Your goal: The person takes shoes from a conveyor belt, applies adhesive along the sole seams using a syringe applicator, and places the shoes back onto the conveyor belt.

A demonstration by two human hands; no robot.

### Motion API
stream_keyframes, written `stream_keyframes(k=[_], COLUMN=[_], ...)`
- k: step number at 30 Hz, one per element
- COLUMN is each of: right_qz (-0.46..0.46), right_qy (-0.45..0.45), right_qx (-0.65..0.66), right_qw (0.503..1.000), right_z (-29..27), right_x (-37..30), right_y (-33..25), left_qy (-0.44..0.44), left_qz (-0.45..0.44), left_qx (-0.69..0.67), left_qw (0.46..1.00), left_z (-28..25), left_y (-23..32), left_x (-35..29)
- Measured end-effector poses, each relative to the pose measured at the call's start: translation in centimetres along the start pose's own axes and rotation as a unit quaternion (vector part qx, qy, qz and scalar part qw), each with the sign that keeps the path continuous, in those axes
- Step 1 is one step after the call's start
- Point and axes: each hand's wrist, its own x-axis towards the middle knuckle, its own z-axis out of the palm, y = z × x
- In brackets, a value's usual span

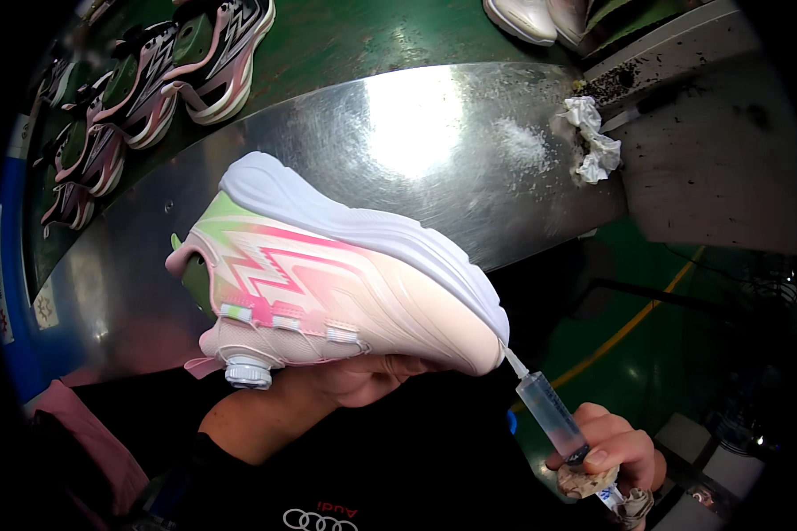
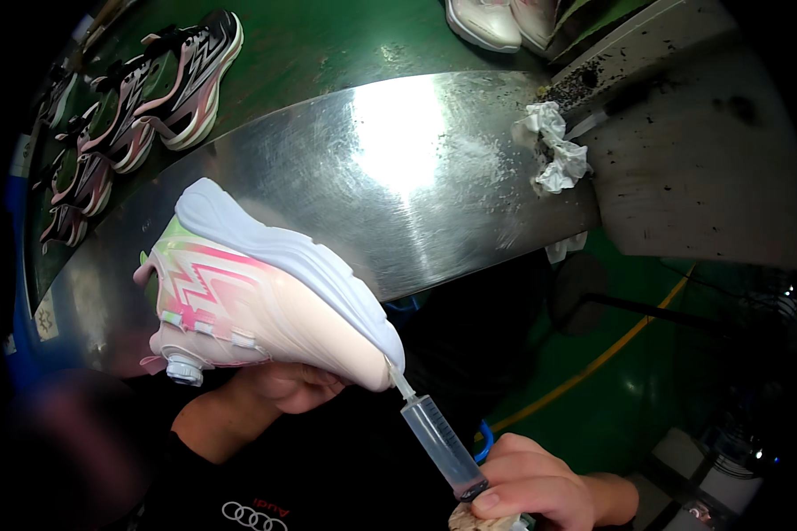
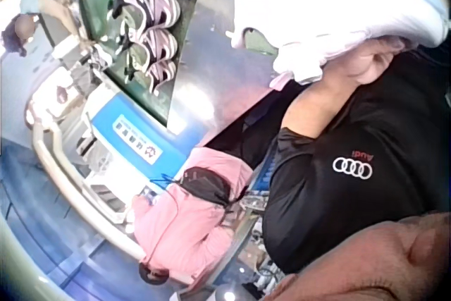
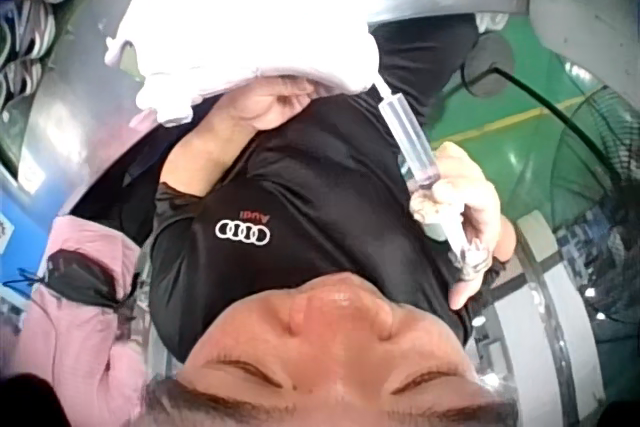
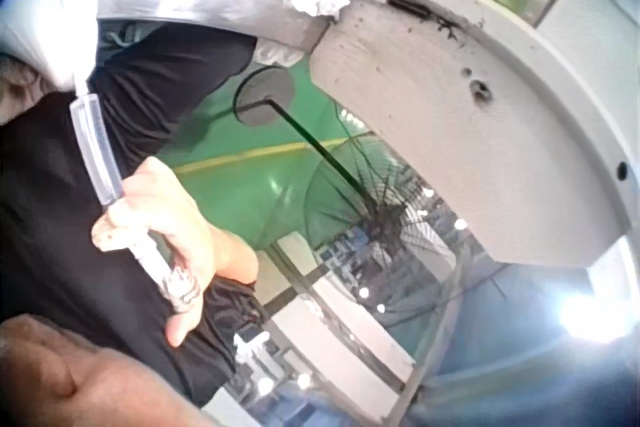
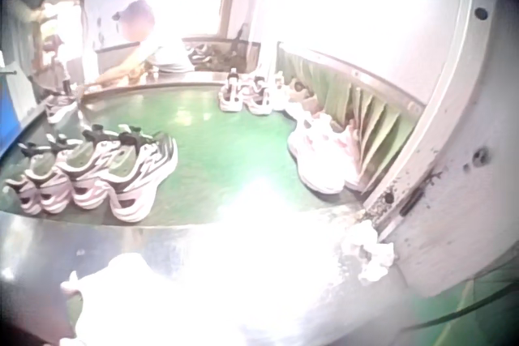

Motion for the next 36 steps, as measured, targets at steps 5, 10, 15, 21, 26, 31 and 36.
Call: stream_keyframes(k=[5,10,15,21,26,31,36], right_qz=[-0.056,-0.105,-0.108,-0.151,-0.167,-0.195,-0.219], right_qy=[0.012,-0.001,-0.011,-0.026,0.011,0.034,0.044], right_qx=[-0.045,-0.116,-0.178,-0.292,-0.353,-0.386,-0.418], right_qw=[0.997,0.988,0.978,0.944,0.921,0.901,0.881], right_z=[0.4,0.7,1.0,1.5,3.0,3.6,3.9], right_x=[-0.1,0.1,0.5,0.9,1.4,1.9,2.0], right_y=[0.6,2.1,2.6,3.3,3.8,4.5,5.2], left_qy=[-0.027,-0.043,-0.054,-0.099,-0.095,-0.082,-0.058], left_qz=[-0.009,0.011,0.037,0.042,0.019,-0.005,-0.016], left_qx=[-0.011,-0.019,-0.023,-0.038,-0.067,-0.059,-0.032], left_qw=[1.0,0.999,0.998,0.994,0.993,0.995,0.998], left_z=[1.5,2.1,1.5,1.0,2.5,3.0,3.5], left_y=[0.9,0.6,0.3,0.3,0.8,1.1,1.1], left_x=[1.8,2.8,3.4,3.8,3.6,3.2,3.3])
